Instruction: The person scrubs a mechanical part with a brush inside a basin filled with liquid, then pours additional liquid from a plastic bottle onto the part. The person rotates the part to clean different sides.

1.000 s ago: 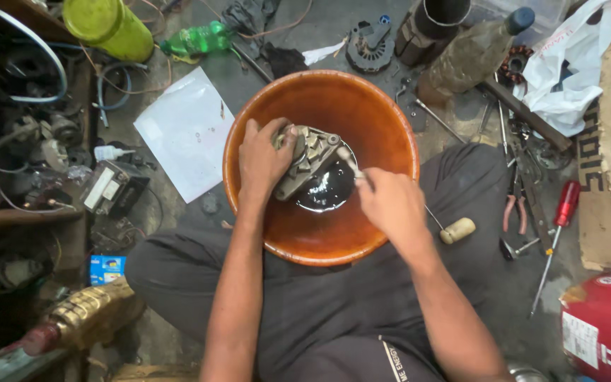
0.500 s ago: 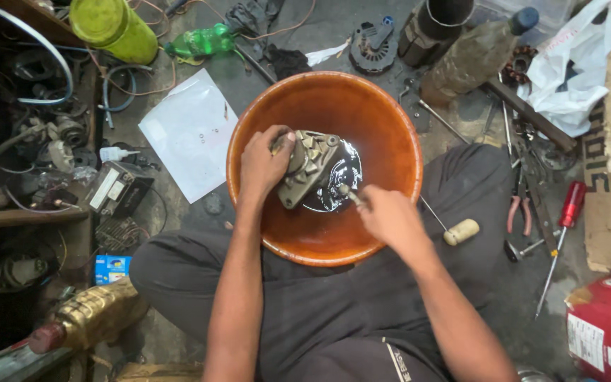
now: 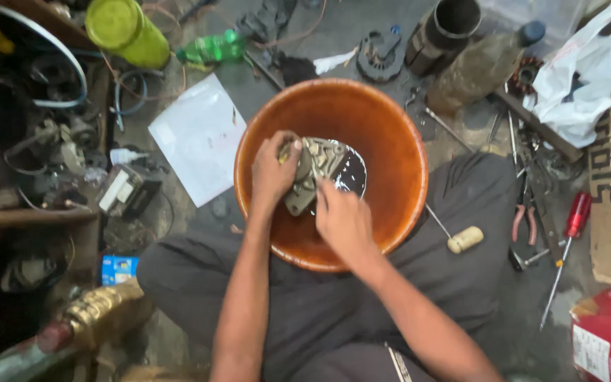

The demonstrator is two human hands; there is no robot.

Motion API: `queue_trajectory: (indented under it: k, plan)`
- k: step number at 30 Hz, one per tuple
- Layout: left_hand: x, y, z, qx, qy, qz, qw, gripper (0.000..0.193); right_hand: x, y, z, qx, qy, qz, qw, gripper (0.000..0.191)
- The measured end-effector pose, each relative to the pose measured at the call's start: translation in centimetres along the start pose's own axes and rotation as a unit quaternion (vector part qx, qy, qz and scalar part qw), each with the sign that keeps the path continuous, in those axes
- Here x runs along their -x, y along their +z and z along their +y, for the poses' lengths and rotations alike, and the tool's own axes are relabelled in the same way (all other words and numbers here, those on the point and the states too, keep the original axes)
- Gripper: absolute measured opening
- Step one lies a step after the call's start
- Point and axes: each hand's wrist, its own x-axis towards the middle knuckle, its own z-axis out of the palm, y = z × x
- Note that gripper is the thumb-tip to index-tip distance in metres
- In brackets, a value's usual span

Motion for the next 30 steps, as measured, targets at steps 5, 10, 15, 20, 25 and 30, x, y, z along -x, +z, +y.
queue_trajectory:
  k: [5,10,15,20,25,30]
  plan:
    - [-0.6,0.5,-0.5,0.005,0.0,0.013,1.0,0.021,2.0,0.4,0.3,0.054,-0.02,-0.013,0.998,0.019]
    - [-0.6,1.0,-1.0,0.03,0.008,0.031,0.999,0.023,-0.1,1.2,0.5,0.036,-0.007,0.02,0.999,0.022]
    - [-0.4,0.8,-1.0,0.038,0.017,0.041,0.998,0.023,-0.9,0.7,0.0,0.035,-0.031,0.018,0.999,0.021]
    - [-0.6,0.7,-0.7,0.027,0.003,0.031,0.999,0.026,0.1,0.9,0.4,0.101,-0.029,-0.019,0.994,0.027]
    - [-0.2,0.0,-0.4,0.037,-0.004,0.01,0.999,0.025,0.1,1.7,1.0,0.111,-0.046,0.005,0.993,0.022]
    - [-0.3,-0.5,-0.3,0.016,-0.026,-0.009,0.999,0.024,0.1,1.7,1.1,0.119,-0.059,0.003,0.991,0.034]
